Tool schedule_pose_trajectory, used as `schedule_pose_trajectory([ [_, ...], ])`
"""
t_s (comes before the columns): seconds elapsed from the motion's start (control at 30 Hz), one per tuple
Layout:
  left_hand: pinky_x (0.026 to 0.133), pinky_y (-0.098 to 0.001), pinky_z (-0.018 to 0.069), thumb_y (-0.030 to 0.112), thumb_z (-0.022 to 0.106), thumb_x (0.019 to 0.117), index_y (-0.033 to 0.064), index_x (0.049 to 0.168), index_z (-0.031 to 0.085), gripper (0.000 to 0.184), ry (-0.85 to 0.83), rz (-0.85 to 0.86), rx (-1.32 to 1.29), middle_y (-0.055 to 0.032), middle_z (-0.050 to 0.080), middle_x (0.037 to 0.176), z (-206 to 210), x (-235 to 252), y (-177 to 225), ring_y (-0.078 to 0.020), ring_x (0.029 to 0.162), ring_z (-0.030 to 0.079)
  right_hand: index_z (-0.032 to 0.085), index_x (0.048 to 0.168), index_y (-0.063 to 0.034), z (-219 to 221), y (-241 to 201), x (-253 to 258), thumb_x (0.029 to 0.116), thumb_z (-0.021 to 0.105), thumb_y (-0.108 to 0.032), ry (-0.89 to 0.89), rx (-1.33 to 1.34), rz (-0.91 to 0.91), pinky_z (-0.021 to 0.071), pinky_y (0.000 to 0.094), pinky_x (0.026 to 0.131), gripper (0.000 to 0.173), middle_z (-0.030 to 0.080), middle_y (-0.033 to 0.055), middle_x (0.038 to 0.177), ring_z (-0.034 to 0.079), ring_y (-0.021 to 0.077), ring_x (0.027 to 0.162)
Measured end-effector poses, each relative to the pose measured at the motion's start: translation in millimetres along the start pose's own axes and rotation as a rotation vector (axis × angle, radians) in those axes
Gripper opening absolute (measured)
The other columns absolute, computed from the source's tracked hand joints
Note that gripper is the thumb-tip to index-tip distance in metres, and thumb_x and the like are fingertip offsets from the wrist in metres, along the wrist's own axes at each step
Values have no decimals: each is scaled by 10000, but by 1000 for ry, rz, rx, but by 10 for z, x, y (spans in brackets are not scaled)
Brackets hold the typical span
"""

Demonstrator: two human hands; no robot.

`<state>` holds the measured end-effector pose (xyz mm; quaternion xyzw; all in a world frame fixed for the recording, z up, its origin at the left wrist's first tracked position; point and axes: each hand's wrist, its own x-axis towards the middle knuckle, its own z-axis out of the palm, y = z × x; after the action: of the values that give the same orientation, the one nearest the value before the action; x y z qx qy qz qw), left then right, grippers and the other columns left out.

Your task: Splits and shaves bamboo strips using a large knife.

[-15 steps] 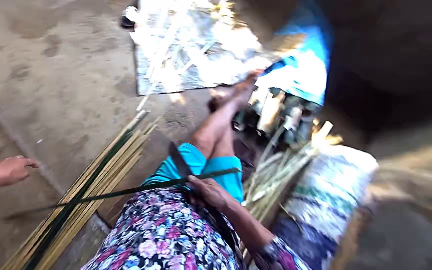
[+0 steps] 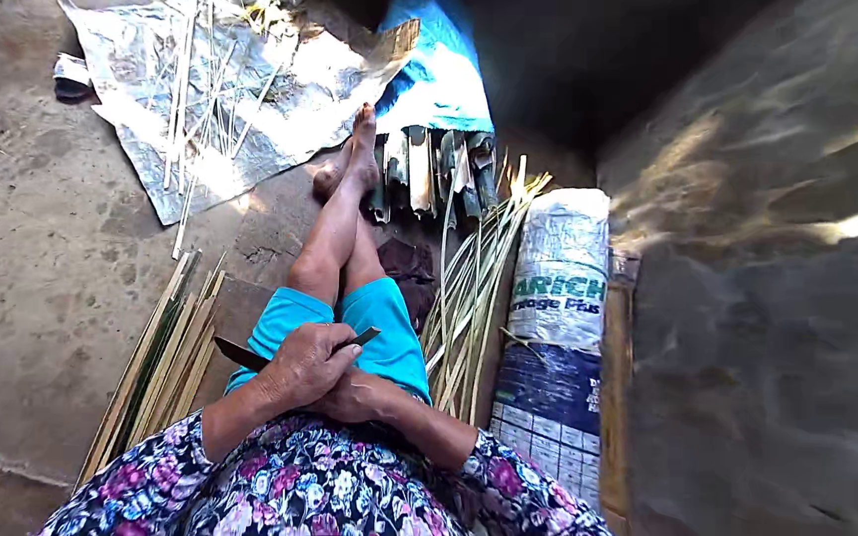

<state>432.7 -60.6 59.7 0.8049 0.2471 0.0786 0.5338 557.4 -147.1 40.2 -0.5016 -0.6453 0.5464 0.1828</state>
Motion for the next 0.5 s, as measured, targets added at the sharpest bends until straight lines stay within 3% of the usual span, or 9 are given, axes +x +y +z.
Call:
schedule_pose_trajectory([
  [0.07,724,-307,530,214,524,1024,33,977,725,275,20,24,-66,-46,688,807,35,-204,34,-99,744,640,683,1191,4,-53,60,-118,999,644,-289,-48,100,106,511,449,969,353,705,151,1092,663,199,1052],
  [0.13,647,-202,549,188,489,1056,29,1069,718,279,-59,-25,-201,9,696,781,34,-429,108,-18,663,639,628,1283,-3,-172,115,-278,1070,494,-276,-82,141,290,512,506,916,371,691,176,1068,667,251,995],
  [0.17,606,-173,547,176,474,1070,20,1097,700,276,-105,-69,-283,20,690,771,66,-526,120,2,626,630,601,1323,-24,-224,129,-388,1090,426,-276,-53,167,348,536,453,824,386,684,141,994,664,213,883],
  [0.2,575,-163,534,171,472,1072,14,1100,691,271,-142,-121,-331,27,671,741,116,-602,111,8,590,612,593,1289,-42,-241,149,-508,1104,375,-294,0,222,386,531,334,651,382,638,56,834,613,122,686],
  [0.23,557,-162,512,178,480,1070,18,1092,696,270,-171,-167,-338,33,647,710,162,-645,86,9,565,585,595,1250,-44,-265,144,-625,1106,359,-292,45,322,412,504,261,552,371,608,2,743,571,70,574],
  [0.27,550,-163,495,195,490,1069,26,1083,704,272,-198,-202,-324,38,633,690,186,-654,58,9,553,566,592,1205,-43,-297,116,-726,1103,361,-273,80,421,427,509,221,517,342,621,-27,723,576,44,537],
  [0.37,527,-155,452,210,494,1063,30,1051,704,276,-275,-196,-319,48,600,663,165,-619,29,23,532,521,575,1176,-67,-323,-14,-933,1090,377,-199,122,559,409,519,172,522,253,703,-46,899,604,8,577],
  [0.43,514,-147,418,198,485,1056,28,1019,707,282,-303,-164,-345,66,568,632,170,-600,28,37,517,485,573,1254,-56,-277,-78,-985,1085,384,-201,137,593,390,507,171,515,292,708,-51,838,605,7,574],
  [0.5,515,-146,409,196,483,1055,30,1008,712,287,-294,-153,-354,73,562,624,184,-602,22,41,516,476,578,1253,-50,-232,-129,-989,1095,358,-226,141,612,393,507,173,515,322,693,-49,763,609,13,565],
])
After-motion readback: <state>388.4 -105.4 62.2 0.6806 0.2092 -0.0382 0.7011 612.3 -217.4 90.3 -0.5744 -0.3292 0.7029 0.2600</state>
